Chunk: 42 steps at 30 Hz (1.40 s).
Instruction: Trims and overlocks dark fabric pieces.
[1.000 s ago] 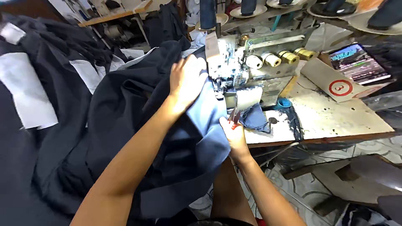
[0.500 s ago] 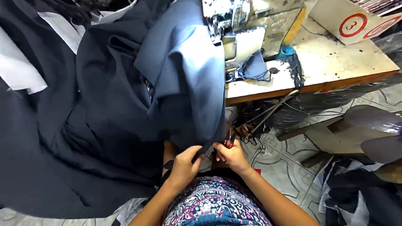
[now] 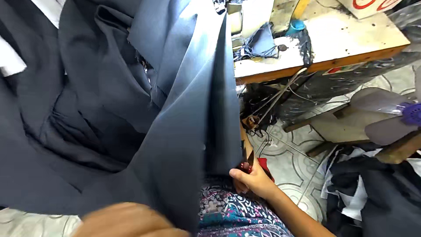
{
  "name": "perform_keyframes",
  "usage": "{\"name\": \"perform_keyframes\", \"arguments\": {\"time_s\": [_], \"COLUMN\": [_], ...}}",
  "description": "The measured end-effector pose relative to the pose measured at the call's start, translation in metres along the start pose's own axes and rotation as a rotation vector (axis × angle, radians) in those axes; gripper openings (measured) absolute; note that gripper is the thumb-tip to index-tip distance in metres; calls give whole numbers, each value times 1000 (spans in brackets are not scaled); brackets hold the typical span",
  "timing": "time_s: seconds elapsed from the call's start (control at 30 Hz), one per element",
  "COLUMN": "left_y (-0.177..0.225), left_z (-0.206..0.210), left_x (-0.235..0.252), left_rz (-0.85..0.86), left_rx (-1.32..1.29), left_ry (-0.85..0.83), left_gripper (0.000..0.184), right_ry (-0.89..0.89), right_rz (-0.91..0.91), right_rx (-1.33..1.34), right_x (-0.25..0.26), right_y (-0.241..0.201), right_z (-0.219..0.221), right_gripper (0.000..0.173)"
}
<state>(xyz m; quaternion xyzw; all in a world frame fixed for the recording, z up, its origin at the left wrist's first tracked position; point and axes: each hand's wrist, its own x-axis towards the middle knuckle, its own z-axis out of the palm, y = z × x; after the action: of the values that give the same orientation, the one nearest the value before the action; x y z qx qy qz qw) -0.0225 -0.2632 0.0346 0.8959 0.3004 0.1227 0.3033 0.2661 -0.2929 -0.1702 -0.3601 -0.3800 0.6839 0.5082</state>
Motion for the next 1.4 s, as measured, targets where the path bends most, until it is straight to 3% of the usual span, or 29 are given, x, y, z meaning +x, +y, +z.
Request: {"name": "perform_keyframes", "arguments": {"time_s": [0.07, 0.2, 0.37, 0.5, 0.57, 0.67, 0.7, 0.8, 0.87, 0.97, 1.17, 1.4], "left_y": [-2, -34, -41, -45, -46, -50, -52, -70, -94, -130, -153, -182], "left_z": [51, 139, 160, 166, 163, 131, 112, 36, -17, -76, -109, -139], "left_x": [32, 55, 72, 78, 81, 98, 112, 183, 236, 292, 342, 396], "left_rz": [125, 230, 218, 247, 267, 302, 300, 209, 31, -344, -485, -637], "left_rx": [-51, 19, -99, -39, -27, -5, 62, 368, 551, 616, 557, 596], "left_ry": [-90, 60, 13, 25, -21, -214, -203, 95, 187, 37, -127, -169], "left_gripper": [15, 16, 18, 16, 15, 15, 17, 29, 44, 68, 116, 112], "right_ry": [-23, 170, 209, 168, 133, 117, 110, 115, 119, 156, 308, 381], "right_rz": [-22, -170, -239, -279, -312, -382, -403, -410, -363, -320, -220, -305], "right_rx": [40, -276, -332, -368, -427, -547, -576, -661, -662, -590, -516, -484], "right_x": [-9, -14, -21, -22, -21, -19, -18, -10, -3, 18, 73, 143], "right_y": [-6, -5, 1, 3, 1, 4, 6, 4, -3, -11, -18, -36], "right_z": [10, 15, 8, 1, -2, -7, -10, -15, -14, -16, -33, -45], "right_gripper": [8, 11, 20, 41, 35, 26, 25, 24, 24, 19, 12, 10]}}
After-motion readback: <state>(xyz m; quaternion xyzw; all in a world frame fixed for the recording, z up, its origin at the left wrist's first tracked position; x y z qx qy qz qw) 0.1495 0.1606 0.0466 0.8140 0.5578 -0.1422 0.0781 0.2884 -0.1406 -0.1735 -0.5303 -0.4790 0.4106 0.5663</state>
